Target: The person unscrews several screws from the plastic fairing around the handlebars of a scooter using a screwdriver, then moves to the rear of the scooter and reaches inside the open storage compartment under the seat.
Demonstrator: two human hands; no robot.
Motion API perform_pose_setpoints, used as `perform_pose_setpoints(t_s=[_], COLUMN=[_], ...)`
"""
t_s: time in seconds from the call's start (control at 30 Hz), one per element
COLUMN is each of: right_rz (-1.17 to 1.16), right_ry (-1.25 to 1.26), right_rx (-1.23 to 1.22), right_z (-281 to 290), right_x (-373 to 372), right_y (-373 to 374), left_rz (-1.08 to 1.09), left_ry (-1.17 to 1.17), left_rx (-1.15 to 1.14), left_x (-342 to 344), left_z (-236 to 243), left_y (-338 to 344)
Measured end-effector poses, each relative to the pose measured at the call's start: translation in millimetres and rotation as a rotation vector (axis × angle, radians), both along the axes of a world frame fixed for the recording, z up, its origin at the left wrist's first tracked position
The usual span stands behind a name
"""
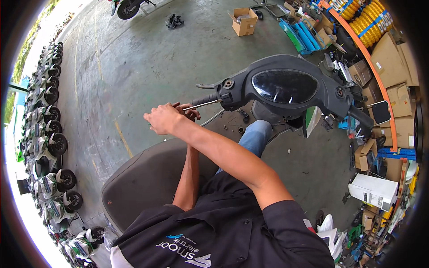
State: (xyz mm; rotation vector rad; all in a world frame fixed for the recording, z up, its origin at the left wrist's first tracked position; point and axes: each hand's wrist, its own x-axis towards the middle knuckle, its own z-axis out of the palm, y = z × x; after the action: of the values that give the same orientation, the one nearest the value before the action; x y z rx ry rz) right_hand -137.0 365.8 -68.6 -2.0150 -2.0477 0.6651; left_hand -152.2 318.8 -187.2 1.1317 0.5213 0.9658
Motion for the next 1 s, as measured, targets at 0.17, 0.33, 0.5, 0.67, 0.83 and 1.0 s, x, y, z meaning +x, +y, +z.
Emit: perform_pose_setpoints(t_s=[0.17,0.33,0.5,0.67,0.83,1.0], right_rz=[0.020,-0.172,-0.530,-0.425,-0.024,0.128], right_ry=[0.285,-0.156,-0.359,-0.067,0.261,0.301], right_rx=[-0.053,0.268,0.343,0.557,0.778,0.854], right_z=[-17.2,-24.4,-29.9,43.3,96.4,74.9], right_x=[29.3,22.6,81.0,82.8,38.4,15.3], right_y=[6.1,20.3,9.8,-55.7,-67.1,-70.0], left_rz=[-0.049,-0.061,0.081,-0.098,0.046,-0.157], left_ry=[0.161,0.153,0.292,0.381,0.063,0.071], left_rx=[0.145,-0.077,0.359,0.209,-0.046,-0.035], left_x=[30.7,35.6,46.4,26.0,41.9,30.4], left_z=[-0.3,31.0,26.4,19.1,29.6,34.3], left_y=[-28.5,-35.2,-51.2,-47.2,-55.7,-39.6])
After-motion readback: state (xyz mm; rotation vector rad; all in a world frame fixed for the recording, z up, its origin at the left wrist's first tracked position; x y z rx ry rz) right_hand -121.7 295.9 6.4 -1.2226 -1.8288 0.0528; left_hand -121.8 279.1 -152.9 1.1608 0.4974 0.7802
